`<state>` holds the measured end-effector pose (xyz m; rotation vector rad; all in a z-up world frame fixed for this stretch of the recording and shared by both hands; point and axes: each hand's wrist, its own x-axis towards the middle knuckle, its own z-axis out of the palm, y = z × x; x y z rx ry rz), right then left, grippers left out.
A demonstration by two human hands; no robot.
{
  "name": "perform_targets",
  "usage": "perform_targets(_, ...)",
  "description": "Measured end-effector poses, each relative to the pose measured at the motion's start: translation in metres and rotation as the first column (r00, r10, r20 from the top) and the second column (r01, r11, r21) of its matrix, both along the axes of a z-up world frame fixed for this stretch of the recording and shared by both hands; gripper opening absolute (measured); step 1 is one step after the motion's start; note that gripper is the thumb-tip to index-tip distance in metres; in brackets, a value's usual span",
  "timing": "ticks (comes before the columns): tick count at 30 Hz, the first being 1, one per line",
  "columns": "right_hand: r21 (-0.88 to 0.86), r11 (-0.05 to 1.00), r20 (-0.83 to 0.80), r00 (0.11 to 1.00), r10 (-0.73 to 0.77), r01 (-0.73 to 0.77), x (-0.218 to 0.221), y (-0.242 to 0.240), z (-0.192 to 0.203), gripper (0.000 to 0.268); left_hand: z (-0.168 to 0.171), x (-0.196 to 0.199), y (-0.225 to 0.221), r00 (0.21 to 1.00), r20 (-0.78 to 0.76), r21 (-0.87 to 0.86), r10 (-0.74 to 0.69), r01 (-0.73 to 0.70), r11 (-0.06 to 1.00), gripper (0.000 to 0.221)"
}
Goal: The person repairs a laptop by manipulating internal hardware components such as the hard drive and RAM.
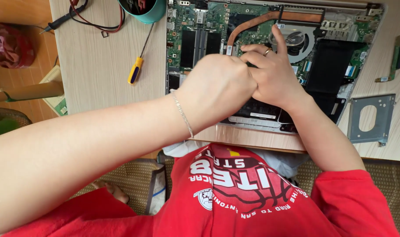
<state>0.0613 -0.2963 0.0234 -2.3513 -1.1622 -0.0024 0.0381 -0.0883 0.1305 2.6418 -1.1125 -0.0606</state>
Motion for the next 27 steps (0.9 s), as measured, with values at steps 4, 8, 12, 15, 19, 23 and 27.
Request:
perform_targets(4, -0.011, 1.000, -0.002, 1.000, -0.008, 0.008, 0.000, -0.004, -0.010, 0.024, 0.003, 0.001, 0.000, 0.975, 0.179, 0.213, -0.135, 0.096, 0.972, 0.016)
perform_targets(8, -0.019, 1.000, 0.026, 1.000, -0.008, 0.008, -0.001, 0.000, -0.007, 0.024, -0.002, 0.001, 0.005, 0.777, 0.442, 0.432, -0.448, 0.254, 0.865, 0.028)
perform_targets(12, -0.010, 1.000, 0.038, 0.999, -0.017, 0.017, -0.003, -0.002, -0.004, 0.030, -0.002, 0.015, 0.019, 0.640, 0.488, 0.394, -0.594, 0.446, 0.804, 0.032)
perform_targets(15, -0.131, 0.990, 0.159, 0.987, -0.022, 0.043, -0.002, -0.016, -0.020, 0.020, 0.032, 0.020, 0.038, 0.660, 0.431, 0.455, -0.616, 0.430, 0.780, 0.020)
perform_targets(19, -0.140, 0.990, 0.116, 0.993, -0.008, 0.025, -0.005, -0.009, -0.007, 0.013, 0.085, 0.011, 0.072, 0.715, 0.550, 0.326, -0.431, 0.291, 0.900, 0.021)
perform_targets(23, -0.059, 0.998, 0.140, 0.990, 0.016, -0.008, -0.008, -0.004, -0.009, 0.022, 0.066, 0.002, 0.088, 0.847, 0.526, -0.118, -0.079, 0.165, 0.979, 0.030)
perform_targets(27, -0.062, 0.998, 0.159, 0.987, 0.007, 0.003, -0.012, -0.001, -0.003, 0.021, -0.019, 0.006, 0.061, 0.962, -0.123, -0.731, 0.244, -0.254, 0.633, 0.023)
